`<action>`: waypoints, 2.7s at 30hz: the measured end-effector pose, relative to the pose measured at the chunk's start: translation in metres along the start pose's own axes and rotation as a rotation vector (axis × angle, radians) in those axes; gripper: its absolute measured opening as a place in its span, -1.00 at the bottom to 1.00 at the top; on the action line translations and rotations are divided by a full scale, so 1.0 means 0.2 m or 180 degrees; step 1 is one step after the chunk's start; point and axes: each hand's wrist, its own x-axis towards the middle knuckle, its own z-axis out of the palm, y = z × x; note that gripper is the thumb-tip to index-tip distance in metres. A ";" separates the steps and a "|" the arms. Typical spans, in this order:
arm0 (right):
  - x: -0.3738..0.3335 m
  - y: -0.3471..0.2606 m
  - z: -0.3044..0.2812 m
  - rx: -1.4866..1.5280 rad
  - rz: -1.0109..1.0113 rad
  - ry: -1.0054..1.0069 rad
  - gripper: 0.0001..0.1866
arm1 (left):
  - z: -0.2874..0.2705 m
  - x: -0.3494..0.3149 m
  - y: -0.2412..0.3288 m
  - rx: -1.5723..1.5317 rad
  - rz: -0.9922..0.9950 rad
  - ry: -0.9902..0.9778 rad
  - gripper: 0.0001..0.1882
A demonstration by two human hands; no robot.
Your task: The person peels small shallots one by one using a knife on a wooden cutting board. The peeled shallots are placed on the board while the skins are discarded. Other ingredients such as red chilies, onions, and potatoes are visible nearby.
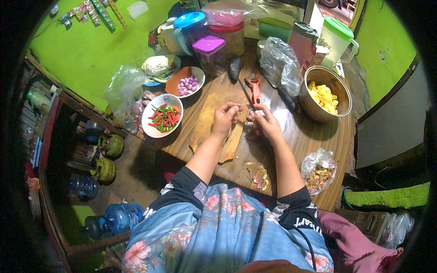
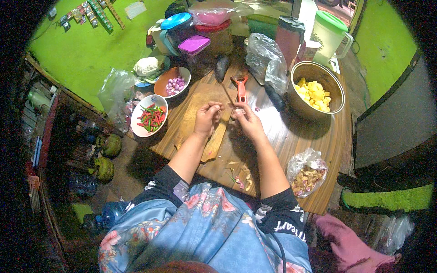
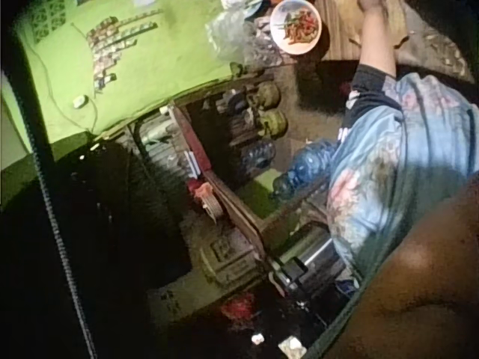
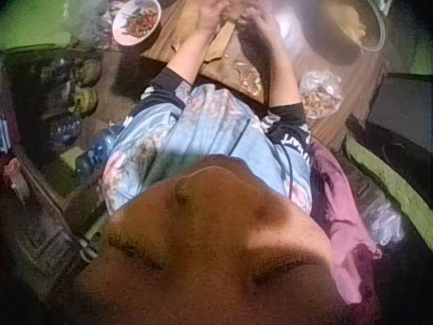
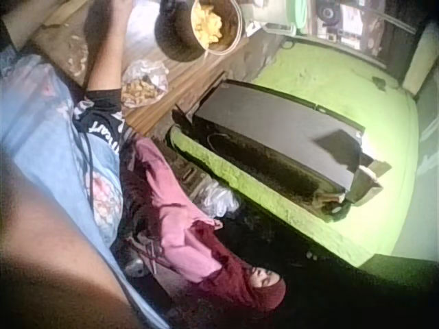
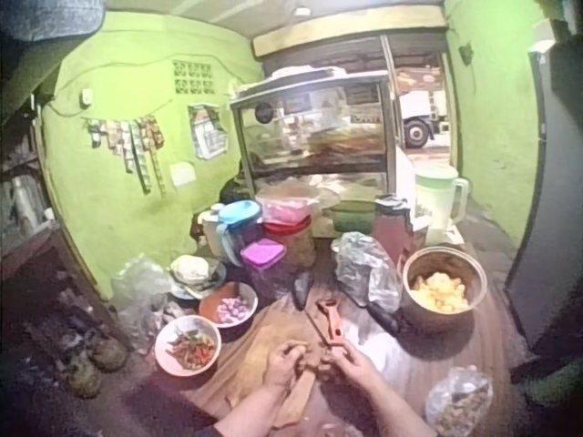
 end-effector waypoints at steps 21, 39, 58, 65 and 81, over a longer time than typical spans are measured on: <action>0.03 -0.10 -0.22 0.1040 0.0113 0.1094 -0.68 | 0.38 0.04 0.10 0.3904 0.0044 -0.1040 -0.84; -0.01 -0.08 -0.10 0.0005 0.0142 -0.0089 -0.61 | 0.14 0.06 -0.04 -0.0612 -0.0374 -0.0436 -0.81; -0.05 -0.16 0.00 -0.0810 -0.0043 0.0081 -0.59 | 0.13 0.05 -0.04 -0.0763 -0.0119 -0.0471 -0.84; -0.05 -0.15 -0.02 -0.1061 -0.0205 0.0032 -0.60 | 0.16 0.03 -0.04 -0.0664 -0.0020 -0.0464 -0.86; -0.05 -0.19 -0.03 -0.0761 -0.0137 0.0126 -0.70 | 0.20 0.01 -0.04 -0.0071 0.0251 -0.0515 -0.87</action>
